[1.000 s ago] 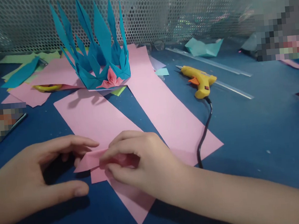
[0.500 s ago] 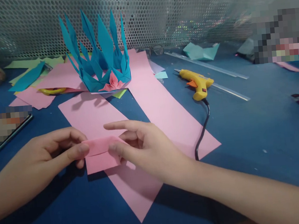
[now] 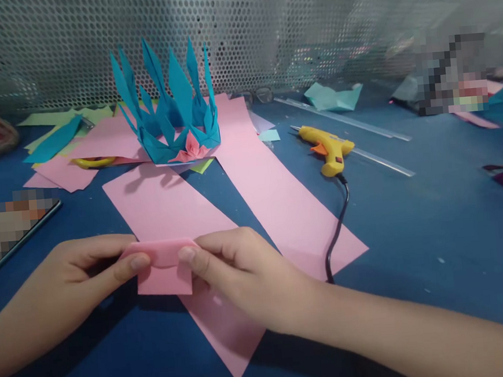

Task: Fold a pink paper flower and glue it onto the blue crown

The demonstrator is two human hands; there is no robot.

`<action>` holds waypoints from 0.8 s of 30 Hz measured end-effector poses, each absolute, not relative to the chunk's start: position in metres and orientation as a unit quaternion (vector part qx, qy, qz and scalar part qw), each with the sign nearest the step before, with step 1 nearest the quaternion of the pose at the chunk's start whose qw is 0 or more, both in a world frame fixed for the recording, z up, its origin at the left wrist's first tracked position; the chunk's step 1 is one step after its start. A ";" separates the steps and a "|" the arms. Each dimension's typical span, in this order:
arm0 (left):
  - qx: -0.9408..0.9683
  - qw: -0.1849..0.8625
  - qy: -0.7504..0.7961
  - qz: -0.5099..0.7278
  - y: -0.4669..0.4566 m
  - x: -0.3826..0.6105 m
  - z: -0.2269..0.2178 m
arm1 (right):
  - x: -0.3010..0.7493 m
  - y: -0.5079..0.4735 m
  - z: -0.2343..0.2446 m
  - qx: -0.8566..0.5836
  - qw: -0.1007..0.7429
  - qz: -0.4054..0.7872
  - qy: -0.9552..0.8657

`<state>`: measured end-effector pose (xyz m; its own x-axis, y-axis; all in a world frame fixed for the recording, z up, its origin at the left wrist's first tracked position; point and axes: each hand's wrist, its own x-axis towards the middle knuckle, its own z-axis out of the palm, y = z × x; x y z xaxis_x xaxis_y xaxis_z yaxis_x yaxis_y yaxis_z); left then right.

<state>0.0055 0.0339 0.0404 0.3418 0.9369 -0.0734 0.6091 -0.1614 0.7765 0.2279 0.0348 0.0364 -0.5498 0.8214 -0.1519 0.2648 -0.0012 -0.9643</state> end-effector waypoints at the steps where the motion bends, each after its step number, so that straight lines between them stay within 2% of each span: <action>1: 0.742 0.369 0.519 0.212 0.033 0.006 0.041 | 0.228 0.034 0.036 -0.408 0.240 0.561 -0.679; 5: 0.789 0.353 0.467 0.184 0.029 0.008 0.041 | 0.227 0.030 0.033 -0.392 0.249 0.526 -0.713; 10: 0.796 0.359 0.439 0.212 0.032 0.010 0.042 | 0.227 0.029 0.031 -0.378 0.248 0.538 -0.712; 17: 0.775 0.396 0.447 0.206 0.034 0.010 0.044 | 0.229 0.029 0.034 -0.382 0.233 0.562 -0.696; 24: 0.784 0.376 0.450 0.202 0.034 0.006 0.035 | 0.228 0.026 0.032 -0.392 0.225 0.557 -0.696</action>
